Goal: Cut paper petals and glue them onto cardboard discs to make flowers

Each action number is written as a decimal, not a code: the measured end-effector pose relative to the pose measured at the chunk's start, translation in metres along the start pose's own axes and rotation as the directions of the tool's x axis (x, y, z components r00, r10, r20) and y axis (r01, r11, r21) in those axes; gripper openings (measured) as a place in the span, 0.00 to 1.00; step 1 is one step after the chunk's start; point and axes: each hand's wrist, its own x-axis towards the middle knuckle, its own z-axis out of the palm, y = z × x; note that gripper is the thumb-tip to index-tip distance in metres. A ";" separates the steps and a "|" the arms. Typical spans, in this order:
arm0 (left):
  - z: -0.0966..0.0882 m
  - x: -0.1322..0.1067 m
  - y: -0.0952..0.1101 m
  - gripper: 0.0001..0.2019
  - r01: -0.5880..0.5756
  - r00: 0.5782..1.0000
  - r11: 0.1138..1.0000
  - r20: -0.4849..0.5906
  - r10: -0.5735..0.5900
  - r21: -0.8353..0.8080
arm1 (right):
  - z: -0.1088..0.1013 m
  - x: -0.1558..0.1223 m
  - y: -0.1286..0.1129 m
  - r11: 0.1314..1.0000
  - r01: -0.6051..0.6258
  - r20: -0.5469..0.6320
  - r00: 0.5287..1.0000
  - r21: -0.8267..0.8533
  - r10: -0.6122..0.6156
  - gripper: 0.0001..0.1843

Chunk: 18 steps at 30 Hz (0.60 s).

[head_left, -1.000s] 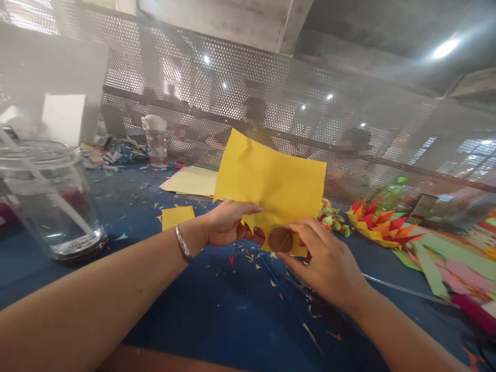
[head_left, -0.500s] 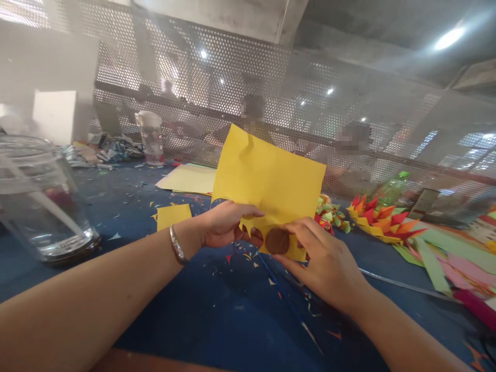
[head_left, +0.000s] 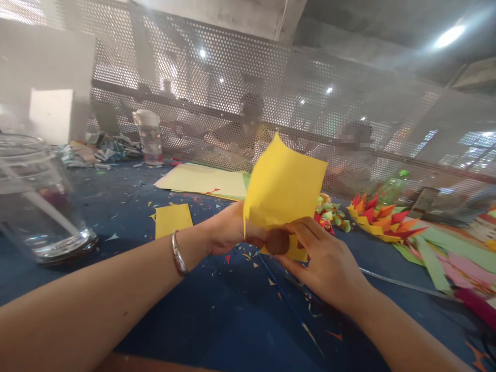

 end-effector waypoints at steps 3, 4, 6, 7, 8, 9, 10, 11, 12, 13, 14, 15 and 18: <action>0.006 -0.001 0.003 0.20 -0.015 0.998 0.999 -0.060 0.017 0.040 | 0.000 0.000 -0.001 0.999 -0.011 -0.021 1.000 0.039 0.012 0.18; 0.008 -0.001 0.005 0.20 -0.024 0.997 0.999 -0.074 0.027 0.044 | 0.000 0.000 0.000 0.998 -0.017 -0.044 0.999 0.065 0.020 0.19; 0.008 -0.001 0.008 0.22 -0.045 0.993 0.998 -0.104 0.048 0.031 | 0.000 0.001 0.003 0.989 -0.064 -0.118 0.990 0.131 0.080 0.19; 0.007 -0.001 0.010 0.22 -0.054 0.991 0.998 -0.121 0.055 0.018 | -0.001 0.001 0.005 0.979 -0.107 -0.167 0.977 0.172 0.136 0.19; 0.006 -0.001 0.011 0.23 -0.060 0.988 0.998 -0.143 0.060 0.003 | -0.001 0.001 0.008 0.963 -0.160 -0.220 0.953 0.216 0.207 0.19; 0.005 -0.002 0.012 0.23 -0.068 0.984 0.998 -0.168 0.066 -0.010 | -0.002 0.000 0.011 0.939 -0.215 -0.268 0.920 0.269 0.287 0.18; 0.004 -0.002 0.013 0.23 -0.077 0.979 0.997 -0.188 0.072 -0.019 | -0.002 0.000 0.014 0.905 -0.262 -0.296 0.883 0.335 0.365 0.18; 0.003 -0.002 0.013 0.22 -0.087 0.976 0.996 -0.205 0.079 -0.026 | -0.002 0.000 0.017 0.860 -0.294 -0.297 0.850 0.417 0.435 0.18; 0.003 -0.002 0.013 0.22 -0.097 0.973 0.995 -0.215 0.088 -0.033 | -0.003 0.001 0.019 0.802 -0.310 -0.267 0.830 0.511 0.490 0.19; 0.003 -0.002 0.013 0.22 -0.109 0.970 0.993 -0.223 0.098 -0.039 | -0.002 0.001 0.020 0.729 -0.314 -0.207 0.824 0.608 0.527 0.20; 0.003 -0.003 0.013 0.22 -0.119 0.968 0.992 -0.228 0.107 -0.042 | -0.002 0.002 0.020 0.642 -0.313 -0.122 0.833 0.700 0.540 0.20; 0.004 -0.003 0.013 0.22 -0.127 0.966 0.991 -0.230 0.114 -0.042 | -0.002 0.002 0.019 0.546 -0.316 -0.030 0.846 0.776 0.532 0.19; 0.009 -0.003 0.011 0.21 -0.129 0.970 0.991 -0.212 0.121 -0.028 | 0.000 0.004 0.013 0.296 -0.363 0.186 0.852 0.883 0.490 0.15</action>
